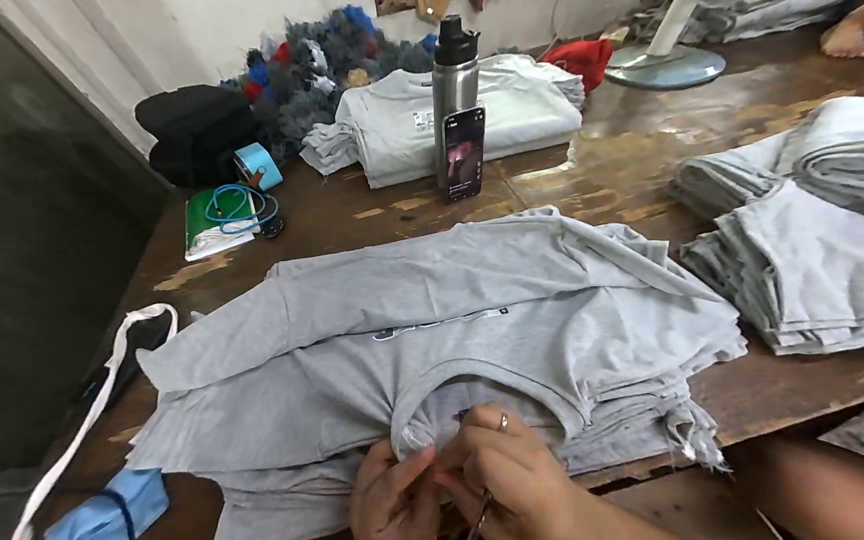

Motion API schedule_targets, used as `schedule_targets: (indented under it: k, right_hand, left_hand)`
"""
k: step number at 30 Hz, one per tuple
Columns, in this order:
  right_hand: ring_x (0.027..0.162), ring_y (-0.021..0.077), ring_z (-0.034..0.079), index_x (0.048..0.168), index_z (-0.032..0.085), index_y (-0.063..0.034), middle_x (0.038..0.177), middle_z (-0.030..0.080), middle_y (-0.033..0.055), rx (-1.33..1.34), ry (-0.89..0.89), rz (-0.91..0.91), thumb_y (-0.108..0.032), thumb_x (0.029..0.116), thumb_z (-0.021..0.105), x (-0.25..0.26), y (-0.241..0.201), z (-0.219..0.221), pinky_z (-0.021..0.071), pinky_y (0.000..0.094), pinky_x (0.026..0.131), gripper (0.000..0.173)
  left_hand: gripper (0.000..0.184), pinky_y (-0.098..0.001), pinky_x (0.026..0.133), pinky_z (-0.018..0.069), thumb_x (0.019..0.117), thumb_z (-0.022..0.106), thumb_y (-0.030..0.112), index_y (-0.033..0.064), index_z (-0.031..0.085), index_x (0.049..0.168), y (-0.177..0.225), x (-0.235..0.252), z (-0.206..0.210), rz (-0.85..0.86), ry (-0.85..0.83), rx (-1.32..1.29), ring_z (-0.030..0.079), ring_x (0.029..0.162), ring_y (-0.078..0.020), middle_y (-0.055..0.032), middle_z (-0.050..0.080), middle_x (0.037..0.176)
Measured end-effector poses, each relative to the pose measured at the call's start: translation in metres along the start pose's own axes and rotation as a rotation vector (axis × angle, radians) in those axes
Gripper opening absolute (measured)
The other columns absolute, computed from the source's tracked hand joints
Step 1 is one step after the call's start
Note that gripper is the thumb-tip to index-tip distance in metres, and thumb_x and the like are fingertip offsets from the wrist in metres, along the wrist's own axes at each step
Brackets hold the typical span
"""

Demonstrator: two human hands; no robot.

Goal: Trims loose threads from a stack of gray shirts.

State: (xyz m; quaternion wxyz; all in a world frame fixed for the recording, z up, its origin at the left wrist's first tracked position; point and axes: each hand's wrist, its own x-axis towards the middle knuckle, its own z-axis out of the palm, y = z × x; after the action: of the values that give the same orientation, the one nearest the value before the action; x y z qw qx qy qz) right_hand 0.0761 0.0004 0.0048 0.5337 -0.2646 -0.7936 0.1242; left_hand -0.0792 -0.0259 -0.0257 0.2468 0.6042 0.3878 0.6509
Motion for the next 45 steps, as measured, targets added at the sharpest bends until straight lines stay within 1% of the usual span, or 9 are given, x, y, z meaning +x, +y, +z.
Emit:
schedule_targets:
  k: [7,11,22,30,32,35,37,42,45]
  right_hand:
    - [0.09,0.0199,0.06,0.096,0.059,-0.0096,0.094,0.063,0.0061,0.037,-0.218,0.11,-0.021,0.0989,0.057,-0.006,0.003,-0.015,0.0512,0.0319,0.08,0.012]
    - [0.067,0.0165,0.056,0.089,0.058,-0.0103,0.072,0.056,0.0024,-0.184,-0.235,0.232,-0.044,0.1035,0.053,-0.021,0.007,-0.018,0.0486,0.0312,0.064,0.037]
    - [0.062,0.0168,0.058,0.085,0.058,-0.0144,0.065,0.056,-0.0012,-0.41,-0.214,0.207,-0.047,0.1039,0.046,-0.022,-0.001,0.004,0.0467,0.0329,0.058,0.039]
    - [0.056,0.0155,0.055,0.082,0.056,-0.0146,0.059,0.051,-0.0019,-0.341,-0.208,0.237,-0.042,0.1071,0.038,-0.021,0.0,0.007,0.0442,0.0323,0.055,0.041]
    - [0.064,0.0162,0.056,0.088,0.057,-0.0107,0.068,0.054,0.0018,-0.194,-0.138,0.263,-0.044,0.1057,0.047,-0.019,-0.001,0.005,0.0468,0.0316,0.06,0.039]
    - [0.09,0.0159,0.062,0.102,0.06,-0.0064,0.1,0.066,0.0077,0.015,-0.005,0.215,-0.028,0.0991,0.061,-0.01,0.0,0.006,0.0519,0.0269,0.079,0.022]
    - [0.1,0.0167,0.064,0.098,0.056,-0.0087,0.11,0.07,0.0079,0.057,0.051,0.157,-0.021,0.0971,0.065,-0.002,0.001,0.01,0.0523,0.0273,0.087,0.015]
    - [0.082,0.0167,0.062,0.092,0.06,-0.0122,0.087,0.068,0.0025,-0.07,0.11,0.038,-0.014,0.0972,0.064,0.005,0.0,0.017,0.0481,0.0303,0.076,0.006]
    - [0.079,0.0168,0.059,0.089,0.057,-0.0142,0.086,0.065,0.0027,-0.119,0.103,0.004,-0.013,0.0982,0.061,0.002,-0.004,0.019,0.0461,0.0307,0.073,0.01]
  left_hand:
    - [0.017,-0.0139,0.083,0.0576,0.0916,0.076,0.017,0.0278,0.077,0.105,0.006,0.005,0.001,-0.096,0.042,-0.057,0.066,0.096,0.0039,0.0162,0.07,0.107]
    - [0.007,-0.0137,0.08,0.0564,0.0928,0.073,0.033,0.0285,0.077,0.096,0.012,0.012,-0.002,-0.254,0.108,-0.213,0.067,0.091,0.0041,0.0156,0.072,0.099]
    - [0.008,-0.0173,0.089,0.0551,0.0911,0.075,0.033,0.029,0.078,0.098,0.008,0.005,-0.01,-0.271,0.022,-0.356,0.065,0.105,0.0009,0.0134,0.07,0.115]
    - [0.009,-0.0179,0.087,0.0565,0.0932,0.073,0.031,0.0293,0.077,0.101,0.007,0.003,-0.011,-0.263,0.013,-0.356,0.066,0.102,0.0006,0.0138,0.07,0.113]
    - [0.009,-0.0171,0.085,0.057,0.0946,0.071,0.03,0.0303,0.074,0.104,0.008,0.004,-0.011,-0.264,0.02,-0.335,0.066,0.101,0.0016,0.0145,0.07,0.112]
    - [0.024,-0.0167,0.087,0.0574,0.0945,0.072,0.019,0.0302,0.07,0.116,0.008,0.004,-0.009,-0.231,-0.006,-0.363,0.067,0.103,0.0015,0.0136,0.069,0.119]
    - [0.03,-0.0187,0.089,0.0572,0.0947,0.071,0.015,0.0302,0.069,0.121,0.007,0.003,-0.01,-0.209,-0.042,-0.367,0.067,0.106,0.0,0.0132,0.068,0.121]
    - [0.037,-0.0179,0.091,0.0569,0.0893,0.077,0.011,0.0283,0.072,0.122,0.007,0.003,-0.009,-0.19,-0.073,-0.338,0.065,0.108,0.0003,0.014,0.067,0.122]
    - [0.032,-0.0143,0.086,0.0562,0.089,0.077,0.009,0.0272,0.074,0.116,0.009,0.002,-0.004,-0.186,-0.026,-0.294,0.065,0.103,0.0034,0.0151,0.067,0.117]
